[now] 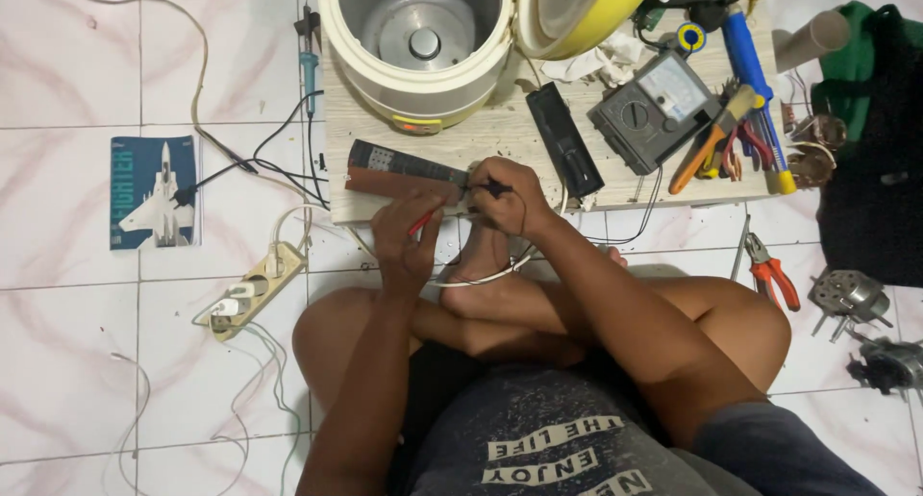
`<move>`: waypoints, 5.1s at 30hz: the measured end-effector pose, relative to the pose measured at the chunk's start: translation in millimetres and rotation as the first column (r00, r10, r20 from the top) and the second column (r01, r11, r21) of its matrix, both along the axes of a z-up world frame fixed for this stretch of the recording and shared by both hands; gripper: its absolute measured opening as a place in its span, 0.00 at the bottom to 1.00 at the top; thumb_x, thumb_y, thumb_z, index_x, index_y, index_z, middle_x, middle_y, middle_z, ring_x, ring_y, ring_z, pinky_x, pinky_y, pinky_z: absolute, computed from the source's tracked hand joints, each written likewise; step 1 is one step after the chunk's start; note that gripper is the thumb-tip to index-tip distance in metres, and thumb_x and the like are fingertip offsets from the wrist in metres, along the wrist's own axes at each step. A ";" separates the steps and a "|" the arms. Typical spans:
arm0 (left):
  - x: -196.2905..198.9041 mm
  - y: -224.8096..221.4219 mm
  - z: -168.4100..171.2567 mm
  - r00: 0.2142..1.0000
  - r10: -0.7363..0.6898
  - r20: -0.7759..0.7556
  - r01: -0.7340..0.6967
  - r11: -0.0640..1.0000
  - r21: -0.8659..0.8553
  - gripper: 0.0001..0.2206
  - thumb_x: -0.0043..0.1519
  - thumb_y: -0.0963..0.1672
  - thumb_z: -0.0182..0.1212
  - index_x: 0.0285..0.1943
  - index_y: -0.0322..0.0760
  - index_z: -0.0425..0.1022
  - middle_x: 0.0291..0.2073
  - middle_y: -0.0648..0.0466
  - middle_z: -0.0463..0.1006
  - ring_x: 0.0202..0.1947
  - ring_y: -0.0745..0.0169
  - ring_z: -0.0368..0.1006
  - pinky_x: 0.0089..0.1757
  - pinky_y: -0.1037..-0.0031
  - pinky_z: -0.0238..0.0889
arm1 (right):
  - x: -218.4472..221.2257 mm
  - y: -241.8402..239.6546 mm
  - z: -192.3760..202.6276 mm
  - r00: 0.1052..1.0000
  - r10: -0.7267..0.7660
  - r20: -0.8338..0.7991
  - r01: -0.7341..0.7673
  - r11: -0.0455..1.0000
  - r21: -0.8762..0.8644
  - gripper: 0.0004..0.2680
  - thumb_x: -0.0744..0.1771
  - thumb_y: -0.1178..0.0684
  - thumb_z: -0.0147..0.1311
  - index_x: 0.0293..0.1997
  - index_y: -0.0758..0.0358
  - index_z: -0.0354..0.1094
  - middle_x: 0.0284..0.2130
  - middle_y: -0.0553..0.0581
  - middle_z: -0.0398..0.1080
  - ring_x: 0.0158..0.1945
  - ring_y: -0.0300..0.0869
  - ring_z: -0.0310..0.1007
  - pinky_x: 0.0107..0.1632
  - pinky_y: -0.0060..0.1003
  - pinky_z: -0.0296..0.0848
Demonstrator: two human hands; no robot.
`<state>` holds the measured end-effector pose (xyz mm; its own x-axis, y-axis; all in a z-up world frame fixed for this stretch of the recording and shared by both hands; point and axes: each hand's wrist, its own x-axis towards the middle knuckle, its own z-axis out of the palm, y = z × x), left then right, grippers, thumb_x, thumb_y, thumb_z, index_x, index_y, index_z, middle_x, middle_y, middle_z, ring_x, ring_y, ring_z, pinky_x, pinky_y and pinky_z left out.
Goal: The person sits on the floor and uses a multimeter with red and black probes to test a remote control and a battery pack, opening the remote's casing to reach its contacts. They then probe and test a green circuit board on the low table, repositioning the probes across its components.
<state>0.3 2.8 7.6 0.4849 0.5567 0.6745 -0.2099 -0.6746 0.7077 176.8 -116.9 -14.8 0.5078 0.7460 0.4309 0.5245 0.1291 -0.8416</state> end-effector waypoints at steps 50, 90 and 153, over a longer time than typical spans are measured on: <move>-1.1 -2.6 -38.4 0.982 -0.016 -0.190 0.036 0.994 0.106 0.05 0.67 0.41 0.68 0.49 0.36 0.84 0.43 0.50 0.84 0.51 0.44 0.76 0.55 0.63 0.55 | -4.8 1.4 -8.4 0.998 -0.054 0.016 0.049 0.977 0.206 0.08 0.63 0.59 0.62 0.43 0.67 0.72 0.29 0.66 0.73 0.35 0.61 0.76 0.40 0.53 0.74; -0.7 -3.0 -32.9 0.994 -0.019 -0.111 0.028 0.996 0.080 0.06 0.68 0.42 0.67 0.50 0.33 0.82 0.43 0.48 0.84 0.49 0.44 0.78 0.55 0.63 0.59 | -6.5 -1.1 11.1 0.999 -0.034 -0.038 0.040 0.986 0.161 0.03 0.63 0.61 0.61 0.33 0.65 0.71 0.23 0.64 0.68 0.29 0.58 0.72 0.36 0.45 0.71; -24.7 -15.3 -78.5 0.923 -0.247 -0.294 0.263 0.965 0.016 0.12 0.66 0.41 0.56 0.54 0.49 0.81 0.48 0.55 0.81 0.50 0.51 0.78 0.51 0.64 0.70 | 38.7 -140.8 -6.3 0.742 -0.670 -0.017 0.624 0.700 -0.346 0.11 0.68 0.56 0.63 0.54 0.68 0.71 0.34 0.61 0.70 0.37 0.44 0.71 0.38 0.38 0.71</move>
<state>-24.4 -12.4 -70.9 0.7828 0.3548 0.5111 -0.1738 -0.6641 0.7272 215.5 -257.7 -21.2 0.9477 0.2884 0.1369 0.2644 -0.4683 -0.8431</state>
